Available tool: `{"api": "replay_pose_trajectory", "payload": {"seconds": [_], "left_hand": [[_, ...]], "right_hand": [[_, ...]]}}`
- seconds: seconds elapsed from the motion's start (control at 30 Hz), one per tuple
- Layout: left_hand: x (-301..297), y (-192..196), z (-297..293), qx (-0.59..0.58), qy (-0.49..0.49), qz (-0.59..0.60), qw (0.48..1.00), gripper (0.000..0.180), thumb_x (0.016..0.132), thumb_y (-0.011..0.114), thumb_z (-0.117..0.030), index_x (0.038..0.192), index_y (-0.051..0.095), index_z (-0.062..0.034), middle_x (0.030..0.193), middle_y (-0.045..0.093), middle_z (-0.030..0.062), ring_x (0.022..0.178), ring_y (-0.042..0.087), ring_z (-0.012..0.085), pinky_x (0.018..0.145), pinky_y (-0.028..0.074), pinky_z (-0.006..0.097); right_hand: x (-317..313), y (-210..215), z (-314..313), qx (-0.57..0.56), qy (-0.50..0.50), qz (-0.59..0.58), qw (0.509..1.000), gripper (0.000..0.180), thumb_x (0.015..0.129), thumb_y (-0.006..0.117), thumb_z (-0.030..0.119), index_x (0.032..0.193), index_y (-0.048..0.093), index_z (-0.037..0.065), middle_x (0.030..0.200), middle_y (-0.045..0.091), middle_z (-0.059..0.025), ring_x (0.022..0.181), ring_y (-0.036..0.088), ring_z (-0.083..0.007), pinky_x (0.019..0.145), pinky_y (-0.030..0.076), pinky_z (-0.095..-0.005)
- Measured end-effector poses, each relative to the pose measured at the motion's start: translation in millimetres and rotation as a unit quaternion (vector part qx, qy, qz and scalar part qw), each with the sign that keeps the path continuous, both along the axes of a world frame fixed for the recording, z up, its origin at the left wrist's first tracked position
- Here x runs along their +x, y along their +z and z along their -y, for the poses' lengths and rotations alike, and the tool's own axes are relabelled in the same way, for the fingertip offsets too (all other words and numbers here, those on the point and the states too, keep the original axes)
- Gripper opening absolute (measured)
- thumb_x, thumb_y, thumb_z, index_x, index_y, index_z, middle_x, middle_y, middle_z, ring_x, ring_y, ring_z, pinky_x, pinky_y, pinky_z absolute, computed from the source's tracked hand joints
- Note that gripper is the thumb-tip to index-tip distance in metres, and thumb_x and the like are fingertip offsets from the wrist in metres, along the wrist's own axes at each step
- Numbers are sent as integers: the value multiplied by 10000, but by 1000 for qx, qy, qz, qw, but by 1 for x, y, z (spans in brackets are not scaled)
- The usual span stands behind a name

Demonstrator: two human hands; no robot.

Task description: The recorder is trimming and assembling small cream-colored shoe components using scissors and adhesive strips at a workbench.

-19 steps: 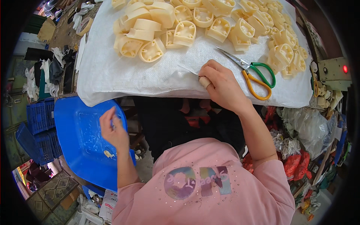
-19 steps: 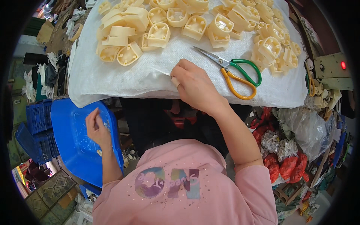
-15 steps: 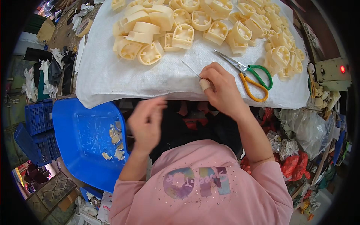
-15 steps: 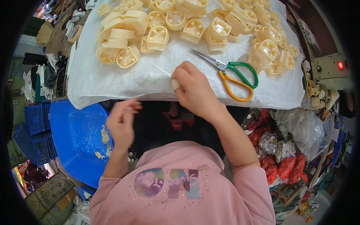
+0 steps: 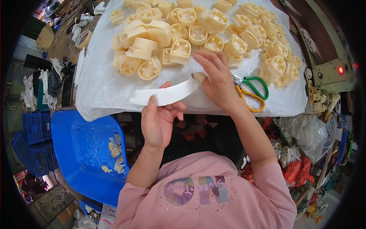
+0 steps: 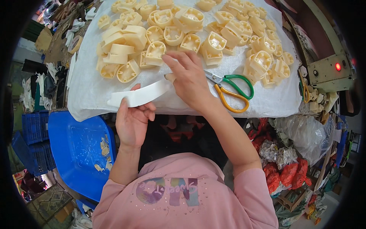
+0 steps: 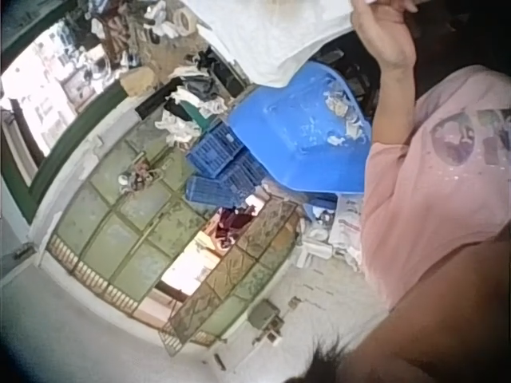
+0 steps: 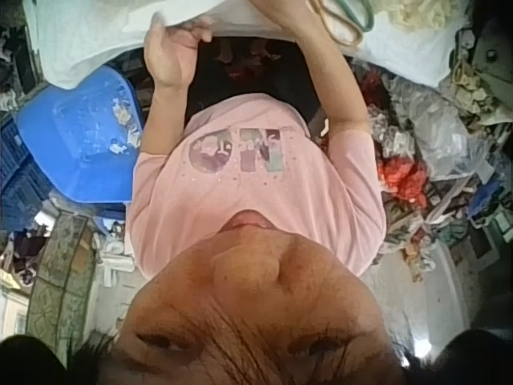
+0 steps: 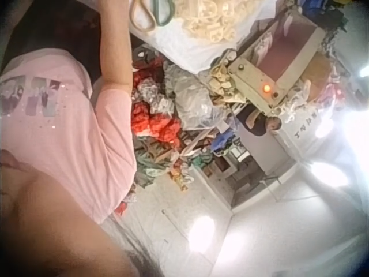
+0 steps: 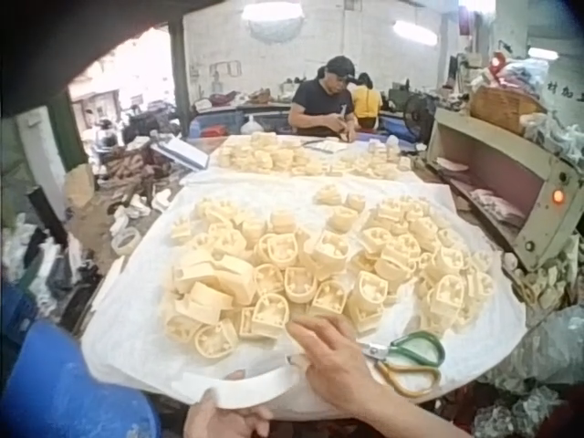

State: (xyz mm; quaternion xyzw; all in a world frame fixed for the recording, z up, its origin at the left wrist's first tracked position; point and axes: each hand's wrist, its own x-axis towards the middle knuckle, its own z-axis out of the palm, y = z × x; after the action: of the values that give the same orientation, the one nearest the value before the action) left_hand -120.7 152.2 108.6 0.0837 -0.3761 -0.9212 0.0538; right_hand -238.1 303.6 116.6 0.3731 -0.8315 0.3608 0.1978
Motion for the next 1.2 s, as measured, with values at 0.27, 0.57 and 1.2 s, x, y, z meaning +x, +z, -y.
{"api": "replay_pose_trajectory", "payload": {"seconds": [0.27,0.57,1.2], "left_hand": [[6,3,9,83,12,8,996,469,991,295,-326,1279,433,18,897,610,180,757,584,225,595,460,301],[5,2,9,-2,8,14,1000,468,1000,283,-314,1257,435,45,870,604,156,745,581,204,600,453,301],[11,14,-34,-64,7,13,998,455,1000,321,-266,1262,396,98,1240,501,186,1156,503,250,1010,388,392]], "right_hand": [[-40,-17,21,108,6,-182,977,461,666,634,6,1120,572,50,1119,583,-83,1044,532,-279,818,469,-357],[9,20,-25,-17,-38,148,988,405,728,524,-64,1125,547,13,989,569,-171,932,557,-354,817,464,-387],[83,24,-36,-278,144,105,944,388,818,651,36,1164,476,55,1063,608,-182,935,586,-281,781,476,-360]]}}
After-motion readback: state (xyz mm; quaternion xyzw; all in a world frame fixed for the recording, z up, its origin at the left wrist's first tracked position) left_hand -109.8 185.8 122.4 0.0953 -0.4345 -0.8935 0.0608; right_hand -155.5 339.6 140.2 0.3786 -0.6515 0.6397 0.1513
